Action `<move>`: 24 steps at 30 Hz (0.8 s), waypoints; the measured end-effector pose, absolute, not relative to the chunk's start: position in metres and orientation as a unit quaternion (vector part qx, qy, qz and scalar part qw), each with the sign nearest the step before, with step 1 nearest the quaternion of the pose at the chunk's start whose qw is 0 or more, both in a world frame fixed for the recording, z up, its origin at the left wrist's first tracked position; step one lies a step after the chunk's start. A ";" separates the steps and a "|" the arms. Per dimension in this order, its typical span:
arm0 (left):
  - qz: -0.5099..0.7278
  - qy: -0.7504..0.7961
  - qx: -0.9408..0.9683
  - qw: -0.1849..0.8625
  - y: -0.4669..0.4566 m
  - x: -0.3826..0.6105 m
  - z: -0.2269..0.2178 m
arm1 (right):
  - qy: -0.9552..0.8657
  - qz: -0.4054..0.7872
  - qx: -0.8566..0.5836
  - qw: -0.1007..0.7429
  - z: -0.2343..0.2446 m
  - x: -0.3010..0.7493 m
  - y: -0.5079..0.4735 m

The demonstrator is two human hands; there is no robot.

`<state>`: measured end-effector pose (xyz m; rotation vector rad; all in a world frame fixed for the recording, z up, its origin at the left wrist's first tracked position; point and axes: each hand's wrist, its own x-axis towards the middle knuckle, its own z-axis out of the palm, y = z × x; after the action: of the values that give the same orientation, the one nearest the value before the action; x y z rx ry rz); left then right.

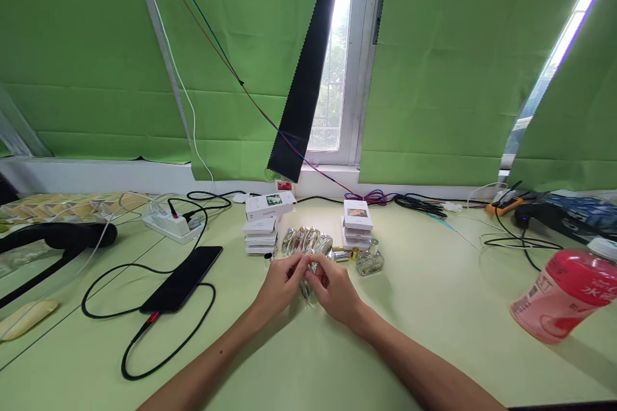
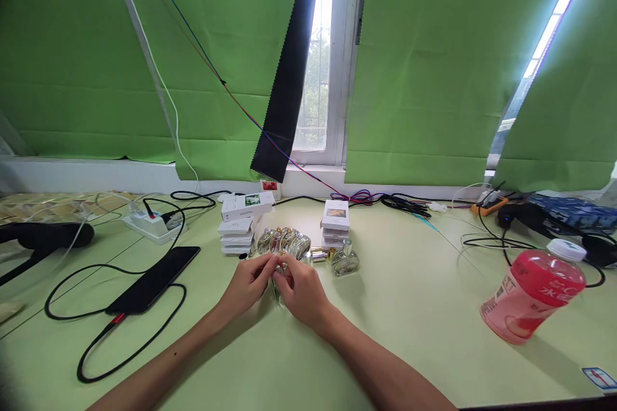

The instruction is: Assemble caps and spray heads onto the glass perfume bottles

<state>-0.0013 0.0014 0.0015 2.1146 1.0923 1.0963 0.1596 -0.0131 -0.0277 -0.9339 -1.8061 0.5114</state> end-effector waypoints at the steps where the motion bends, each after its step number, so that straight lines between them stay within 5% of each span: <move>1: 0.403 0.404 0.779 0.260 0.001 -0.001 0.001 | -0.747 0.212 -0.385 0.499 -0.028 0.160 -0.013; 24: 0.400 0.409 0.778 0.260 0.002 -0.002 -0.001 | -0.742 0.215 -0.388 0.502 -0.028 0.159 -0.013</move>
<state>-0.0020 0.0019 -0.0010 2.1062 1.1070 1.0845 0.1585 -0.0134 -0.0282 -0.9376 -1.7934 0.5199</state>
